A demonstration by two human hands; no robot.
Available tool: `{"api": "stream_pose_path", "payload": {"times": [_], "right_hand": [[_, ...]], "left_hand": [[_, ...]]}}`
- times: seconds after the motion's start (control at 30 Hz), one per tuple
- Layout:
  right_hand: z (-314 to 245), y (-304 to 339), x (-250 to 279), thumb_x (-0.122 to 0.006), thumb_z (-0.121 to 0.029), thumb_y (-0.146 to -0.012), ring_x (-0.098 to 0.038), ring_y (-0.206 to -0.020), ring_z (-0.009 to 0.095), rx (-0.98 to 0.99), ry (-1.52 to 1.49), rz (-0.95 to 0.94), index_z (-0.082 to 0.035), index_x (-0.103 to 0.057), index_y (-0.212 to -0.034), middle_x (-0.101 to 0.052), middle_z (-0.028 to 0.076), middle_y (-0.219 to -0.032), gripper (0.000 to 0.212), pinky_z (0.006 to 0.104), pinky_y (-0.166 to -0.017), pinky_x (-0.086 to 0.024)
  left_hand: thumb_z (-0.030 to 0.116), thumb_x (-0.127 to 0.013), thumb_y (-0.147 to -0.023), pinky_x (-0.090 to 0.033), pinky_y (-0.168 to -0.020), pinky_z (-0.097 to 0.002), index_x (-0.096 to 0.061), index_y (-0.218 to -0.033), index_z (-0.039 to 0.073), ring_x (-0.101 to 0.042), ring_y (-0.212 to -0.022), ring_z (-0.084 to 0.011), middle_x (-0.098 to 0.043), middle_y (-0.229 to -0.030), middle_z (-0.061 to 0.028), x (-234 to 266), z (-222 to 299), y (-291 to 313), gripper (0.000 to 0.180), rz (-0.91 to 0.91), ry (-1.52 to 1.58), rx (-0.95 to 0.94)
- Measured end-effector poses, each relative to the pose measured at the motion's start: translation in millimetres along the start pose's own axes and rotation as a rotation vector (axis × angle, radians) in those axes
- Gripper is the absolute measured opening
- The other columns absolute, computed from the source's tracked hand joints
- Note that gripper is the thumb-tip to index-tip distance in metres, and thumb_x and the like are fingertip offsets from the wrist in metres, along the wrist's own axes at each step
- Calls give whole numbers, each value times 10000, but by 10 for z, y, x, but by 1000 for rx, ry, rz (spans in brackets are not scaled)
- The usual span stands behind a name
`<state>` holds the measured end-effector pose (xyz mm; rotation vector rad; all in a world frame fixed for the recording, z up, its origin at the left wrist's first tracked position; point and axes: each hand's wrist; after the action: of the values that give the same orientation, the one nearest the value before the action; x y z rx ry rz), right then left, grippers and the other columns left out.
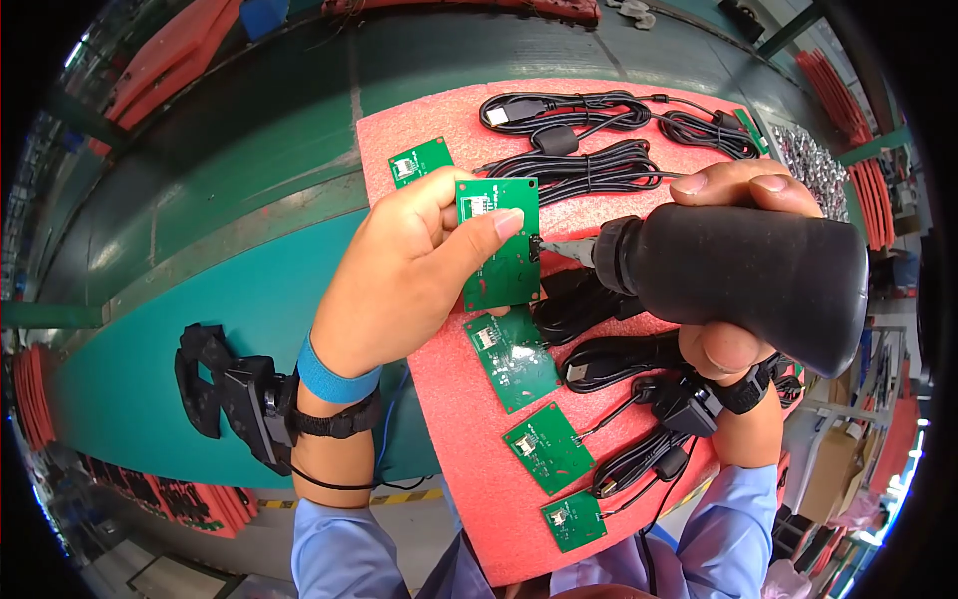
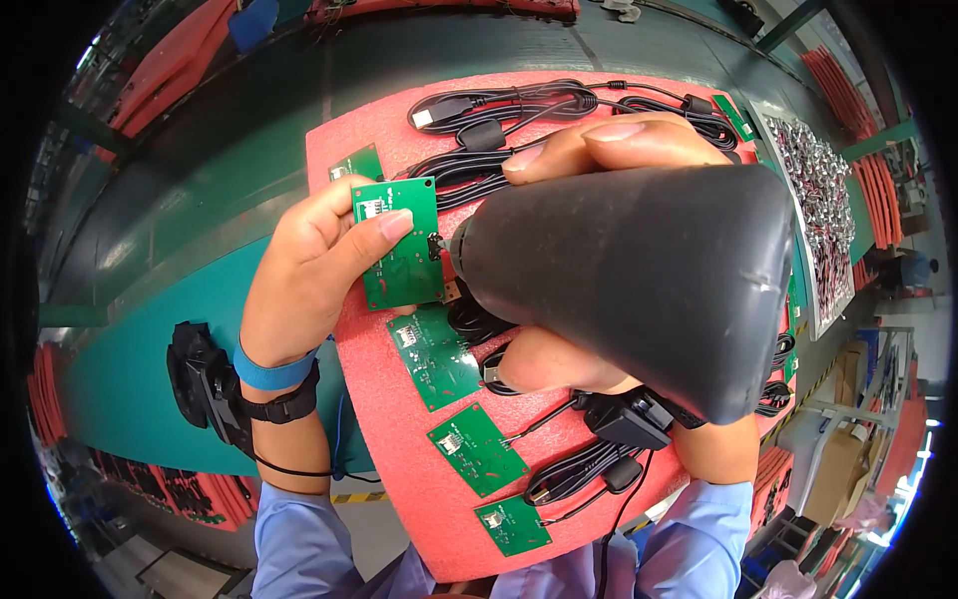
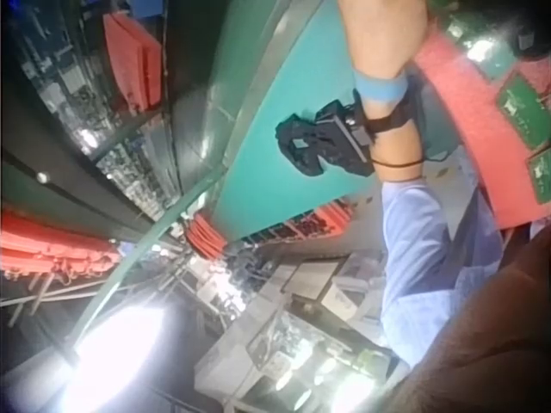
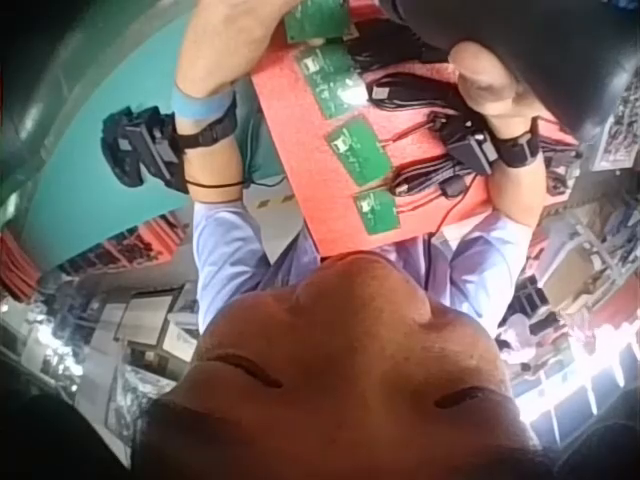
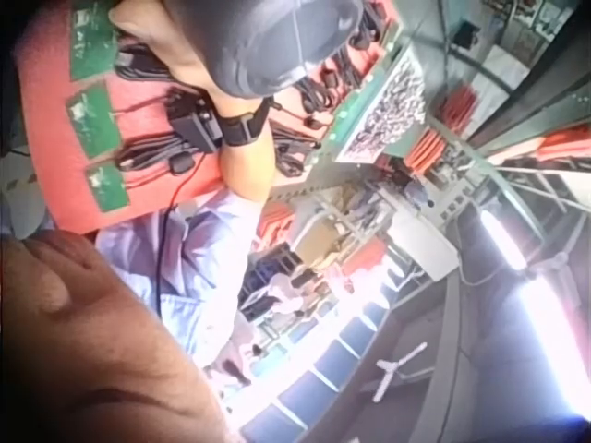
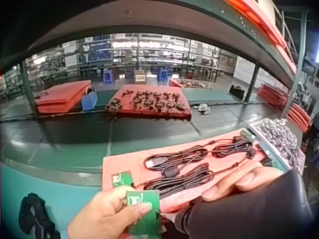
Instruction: Apply a liquid adhesive or sealant to the connections of wires on PCB components using a squeeze bottle.
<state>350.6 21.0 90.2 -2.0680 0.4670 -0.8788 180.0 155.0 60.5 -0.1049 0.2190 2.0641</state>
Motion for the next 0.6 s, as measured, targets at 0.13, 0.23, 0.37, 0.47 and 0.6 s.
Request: {"api": "stream_pose_path", "payload": {"times": [0.13, 0.23, 0.37, 0.47, 0.6], "right_hand": [[-7, -13, 29, -586, -665, -669, -543, -805, 207, 13, 7, -39, -35, -370, -1167, -552, 135, -866, 831, 302, -721, -437], [-15, -3, 5, -587, -667, -665, -544, -807, 206, 5, 2, -29, -36, -373, -1161, -550, 132, -864, 830, 301, -722, -441], [-12, 4, -9, -589, -672, -657, -545, -805, 206, -3, -13, -15, -36, -375, -1157, -547, 131, -860, 837, 301, -720, -448], [-12, 5, -10, -591, -675, -653, -546, -802, 206, -2, -19, -18, -36, -375, -1156, -546, 131, -861, 842, 301, -717, -452], [5, 30, -41, -597, -674, -646, -549, -796, 207, -3, -39, -16, -36, -375, -1157, -545, 133, -867, 847, 302, -712, -456]], "left_hand": [[138, -526, -876, -495, -538, -242, -494, -972, -26, -590, -631, -116, -600, -796, -77, 11, -9, -3, 193, -12, -20, -19], [140, -528, -876, -496, -539, -243, -494, -974, -27, -590, -634, -116, -601, -799, -78, 14, -16, -6, 197, -10, -24, -17], [144, -529, -875, -496, -536, -243, -493, -973, -27, -591, -634, -116, -601, -800, -78, 12, -6, -6, 200, -11, -26, -9], [126, -542, -866, -357, -488, -194, -515, -914, -11, -454, -607, -14, -566, -726, 12, -11, -9, -6, 147, 21, 48, 3], [124, -543, -867, -355, -491, -193, -515, -913, -12, -454, -612, -12, -568, -730, 12, 18, -19, 4, 146, 27, 31, 22]]}}
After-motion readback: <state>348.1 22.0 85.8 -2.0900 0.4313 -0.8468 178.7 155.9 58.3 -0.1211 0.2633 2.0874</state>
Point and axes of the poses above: each hand's wrist, its own y-axis away from the middle knuckle, its own x-axis out of the back of the hand, z = x × y
